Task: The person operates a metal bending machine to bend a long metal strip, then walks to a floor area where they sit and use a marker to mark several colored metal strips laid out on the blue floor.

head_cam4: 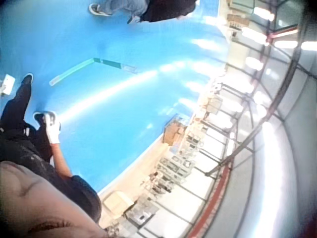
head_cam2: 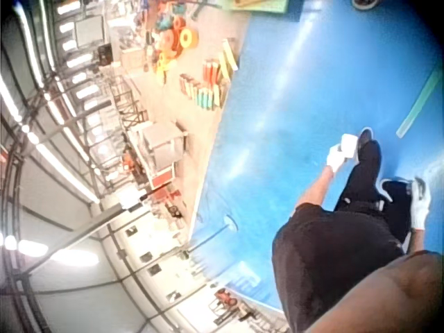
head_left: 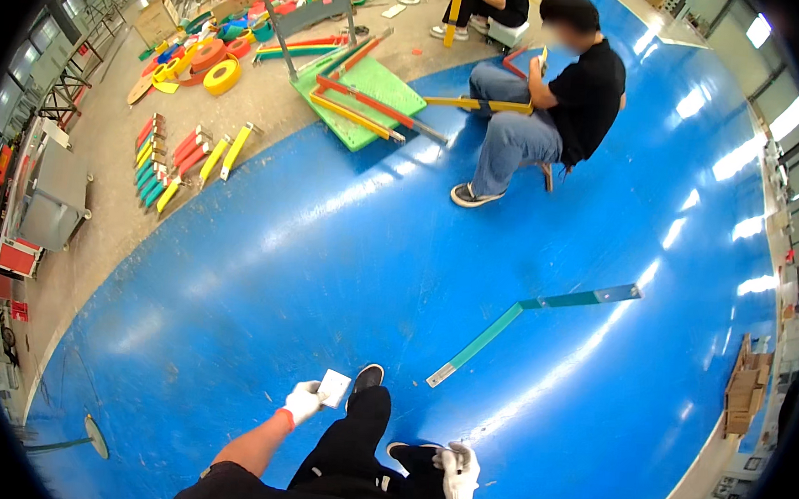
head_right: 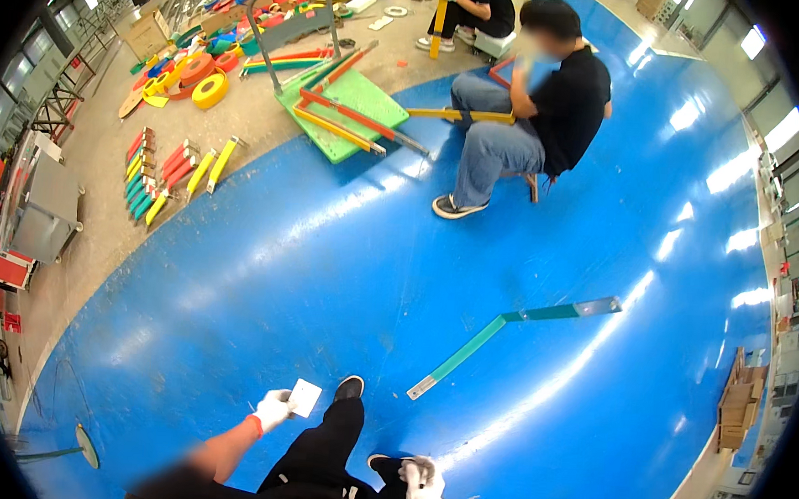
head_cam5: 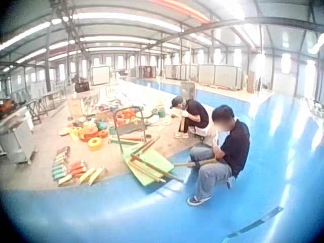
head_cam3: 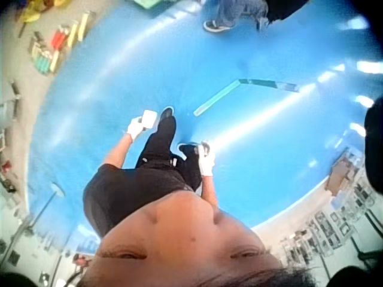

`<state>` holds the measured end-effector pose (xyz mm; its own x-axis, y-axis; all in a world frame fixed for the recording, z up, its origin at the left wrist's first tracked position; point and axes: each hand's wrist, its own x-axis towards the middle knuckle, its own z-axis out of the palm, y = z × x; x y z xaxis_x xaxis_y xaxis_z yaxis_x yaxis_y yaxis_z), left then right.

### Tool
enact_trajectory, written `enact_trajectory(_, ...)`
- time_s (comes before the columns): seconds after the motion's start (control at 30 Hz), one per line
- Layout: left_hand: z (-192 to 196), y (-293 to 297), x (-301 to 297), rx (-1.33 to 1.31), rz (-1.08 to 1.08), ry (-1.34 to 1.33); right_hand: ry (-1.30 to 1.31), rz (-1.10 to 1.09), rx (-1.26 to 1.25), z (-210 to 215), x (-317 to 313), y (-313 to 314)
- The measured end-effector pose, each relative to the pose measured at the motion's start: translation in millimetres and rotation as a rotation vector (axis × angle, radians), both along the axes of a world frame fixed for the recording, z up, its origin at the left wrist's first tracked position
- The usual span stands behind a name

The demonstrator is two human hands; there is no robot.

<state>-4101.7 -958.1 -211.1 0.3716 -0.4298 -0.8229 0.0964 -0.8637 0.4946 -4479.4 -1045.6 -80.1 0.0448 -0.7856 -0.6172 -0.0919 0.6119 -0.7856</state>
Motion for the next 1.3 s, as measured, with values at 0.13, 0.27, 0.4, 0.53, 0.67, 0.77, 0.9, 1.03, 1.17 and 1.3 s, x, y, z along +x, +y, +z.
enact_trajectory(0.13,150.6,-71.5,-34.9,-0.181,-0.388,0.221,-0.037,0.100,0.080,107.2,50.7,-15.6)
enact_trajectory(0.27,253.4,-141.7,-91.8,-0.377,-0.679,0.419,-0.060,0.032,-0.132,163.9,58.9,-50.5)
enact_trajectory(0.4,311.0,-205.7,-144.0,-0.316,-0.832,0.516,-0.166,-0.235,-0.239,196.1,32.1,-98.6)
enact_trajectory(0.53,331.5,-263.0,-200.1,-0.495,-0.978,0.399,-0.349,-0.464,-0.214,201.1,-21.3,-133.3)
enact_trajectory(0.67,315.0,-317.6,-261.9,-0.594,-0.883,0.108,-0.403,-0.655,-0.281,183.5,-126.4,-182.9)
enact_trajectory(0.77,277.8,-362.7,-314.6,-0.508,-0.688,0.075,-0.470,-0.694,-0.332,164.4,-228.5,-228.4)
enact_trajectory(0.9,228.0,-419.9,-381.8,-0.280,-0.422,0.189,-0.393,-0.808,-0.159,156.3,-358.3,-263.3)
enact_trajectory(1.03,207.6,-454.8,-423.0,-0.190,-0.448,-0.215,-0.465,-0.889,0.105,145.2,-443.7,-287.4)
enact_trajectory(1.17,204.6,-466.3,-440.8,-0.090,-0.237,-0.060,-0.639,-0.803,-0.078,118.9,-483.6,-348.7)
enact_trajectory(1.3,172.6,-465.6,-458.6,0.167,-0.374,-0.153,-0.561,-0.685,-0.065,126.8,-517.6,-437.4)
